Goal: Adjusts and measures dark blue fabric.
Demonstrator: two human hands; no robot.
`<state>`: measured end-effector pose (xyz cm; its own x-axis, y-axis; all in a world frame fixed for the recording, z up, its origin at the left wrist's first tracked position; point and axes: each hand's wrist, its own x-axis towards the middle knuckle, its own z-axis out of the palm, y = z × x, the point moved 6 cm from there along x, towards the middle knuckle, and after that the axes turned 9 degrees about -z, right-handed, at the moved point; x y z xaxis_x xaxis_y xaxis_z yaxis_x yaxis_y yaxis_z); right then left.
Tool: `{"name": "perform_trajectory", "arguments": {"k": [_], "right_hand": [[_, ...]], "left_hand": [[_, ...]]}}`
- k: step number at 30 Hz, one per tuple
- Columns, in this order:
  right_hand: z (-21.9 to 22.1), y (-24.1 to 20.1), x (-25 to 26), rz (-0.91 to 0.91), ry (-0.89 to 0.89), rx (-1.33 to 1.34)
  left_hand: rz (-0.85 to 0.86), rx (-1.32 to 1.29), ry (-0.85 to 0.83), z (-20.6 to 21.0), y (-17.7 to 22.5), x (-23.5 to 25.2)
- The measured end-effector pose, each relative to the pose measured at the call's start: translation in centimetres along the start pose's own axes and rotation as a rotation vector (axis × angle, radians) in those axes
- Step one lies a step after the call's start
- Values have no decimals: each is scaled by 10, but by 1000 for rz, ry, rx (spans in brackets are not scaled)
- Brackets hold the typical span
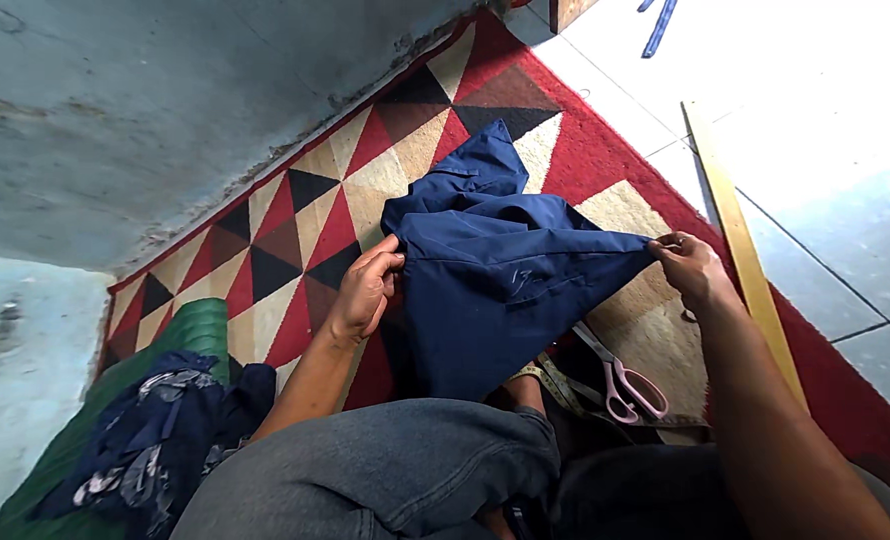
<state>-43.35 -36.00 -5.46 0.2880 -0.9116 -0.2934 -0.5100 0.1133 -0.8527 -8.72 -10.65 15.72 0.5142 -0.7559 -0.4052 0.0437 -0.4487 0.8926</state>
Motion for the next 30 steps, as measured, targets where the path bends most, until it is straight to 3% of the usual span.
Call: {"name": "perform_trajectory", "arguments": {"k": [5,8,12,17,21,26,30], "right_hand": [[0,2,0,4,0,-8],[3,-2,-2,0,-21,86],[10,-24,-17,-81,-80,576],[26,-73,-46,-356,-352,942],[45,-95,-60,-419,-492,991],[64,-95,-62,-376,-572,931],[65,-99,-65,-389,-572,892]], "left_hand": [[2,8,0,-1,-1,1],[74,176,33,-8,5,-1],[139,245,183,-48,12,8],[71,206,330,-122,19,12],[-96,607,346,-150,7,9],[-389,1146,95,-153,-51,32],[-478,1387,0,-138,-71,50]]}}
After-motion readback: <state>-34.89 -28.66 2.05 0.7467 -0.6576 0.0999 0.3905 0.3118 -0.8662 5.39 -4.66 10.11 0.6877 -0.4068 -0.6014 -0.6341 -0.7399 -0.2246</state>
